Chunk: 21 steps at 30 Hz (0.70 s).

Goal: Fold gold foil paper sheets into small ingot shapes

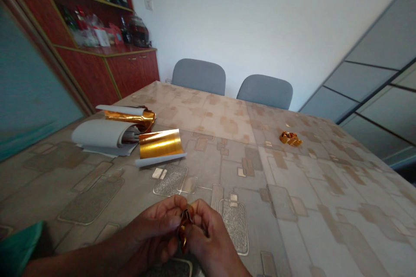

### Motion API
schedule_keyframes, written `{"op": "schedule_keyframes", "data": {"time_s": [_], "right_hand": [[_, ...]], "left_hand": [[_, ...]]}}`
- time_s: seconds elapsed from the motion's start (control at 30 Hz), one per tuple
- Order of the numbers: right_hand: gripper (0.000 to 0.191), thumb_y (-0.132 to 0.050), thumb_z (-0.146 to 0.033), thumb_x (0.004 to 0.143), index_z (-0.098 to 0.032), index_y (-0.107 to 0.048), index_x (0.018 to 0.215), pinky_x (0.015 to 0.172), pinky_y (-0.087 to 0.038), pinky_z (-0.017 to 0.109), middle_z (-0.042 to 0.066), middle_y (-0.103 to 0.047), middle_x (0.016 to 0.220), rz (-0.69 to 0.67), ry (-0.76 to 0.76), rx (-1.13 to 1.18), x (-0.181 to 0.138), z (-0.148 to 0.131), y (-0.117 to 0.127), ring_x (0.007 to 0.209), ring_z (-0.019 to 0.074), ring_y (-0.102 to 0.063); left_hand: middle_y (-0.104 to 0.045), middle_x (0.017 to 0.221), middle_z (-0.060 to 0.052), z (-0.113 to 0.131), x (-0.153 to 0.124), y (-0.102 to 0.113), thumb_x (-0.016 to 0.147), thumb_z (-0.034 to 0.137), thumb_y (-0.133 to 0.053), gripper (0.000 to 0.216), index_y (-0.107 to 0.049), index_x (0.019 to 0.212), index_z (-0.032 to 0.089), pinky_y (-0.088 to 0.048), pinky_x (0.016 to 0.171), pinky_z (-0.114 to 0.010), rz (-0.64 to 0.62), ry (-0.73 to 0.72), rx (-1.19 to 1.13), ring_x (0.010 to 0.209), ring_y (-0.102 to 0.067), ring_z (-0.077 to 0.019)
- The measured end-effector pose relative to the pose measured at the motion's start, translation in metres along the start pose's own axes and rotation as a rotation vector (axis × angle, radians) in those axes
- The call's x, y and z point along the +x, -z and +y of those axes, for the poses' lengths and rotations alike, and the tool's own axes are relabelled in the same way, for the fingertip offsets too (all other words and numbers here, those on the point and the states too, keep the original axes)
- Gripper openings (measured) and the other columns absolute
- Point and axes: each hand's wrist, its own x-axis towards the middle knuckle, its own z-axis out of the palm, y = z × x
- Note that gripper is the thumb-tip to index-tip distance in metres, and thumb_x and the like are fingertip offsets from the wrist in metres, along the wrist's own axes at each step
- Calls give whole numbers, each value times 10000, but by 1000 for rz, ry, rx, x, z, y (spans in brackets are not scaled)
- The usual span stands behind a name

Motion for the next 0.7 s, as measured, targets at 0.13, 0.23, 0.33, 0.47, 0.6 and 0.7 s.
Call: {"op": "schedule_keyframes", "data": {"time_s": [0.13,0.23,0.33,0.47,0.6,0.7], "right_hand": [[293,-717,-438,818,-200,-546,801,611,-315,280,-27,-559,665,-39,-1,-5,-1,-12,2,626,134,-491],[276,-708,-421,811,-199,-548,774,655,-338,293,-22,-545,703,-33,19,-33,-3,-24,7,670,145,-478],[271,-701,-412,819,-187,-565,754,687,-347,294,-8,-534,754,-69,10,-75,-6,-33,14,718,153,-466],[326,-713,-472,858,-167,-611,806,649,-326,276,-8,-527,739,-186,-7,-90,-7,-35,19,684,142,-448],[362,-745,-497,862,-143,-674,874,620,-320,245,-9,-536,736,-146,1,-14,-5,-29,21,663,120,-424],[396,-692,-544,895,-149,-708,880,588,-342,227,-19,-528,676,-102,-10,178,-3,-24,19,613,112,-412]], "left_hand": [[-706,792,-43,2,1,1,873,355,-780,320,-582,1051,177,-456,489,-133,-22,-16,83,567,-634,-85],[-701,896,-58,7,1,2,880,369,-744,347,-566,1126,202,-415,427,-135,-42,-63,203,581,-624,-100],[-635,1074,-26,11,1,4,820,280,-786,477,-551,1235,271,-397,440,-136,-7,-124,375,636,-600,-84],[-606,1013,-5,16,-1,5,820,201,-779,503,-583,1273,295,-437,561,-169,-73,-241,655,725,-588,-99],[-621,931,-6,17,-1,3,840,225,-780,288,-629,1084,239,-481,641,-202,-55,-352,725,819,-614,-141],[-602,945,3,16,0,1,827,239,-800,261,-585,975,232,-476,617,-188,43,-423,663,821,-619,-137]]}}
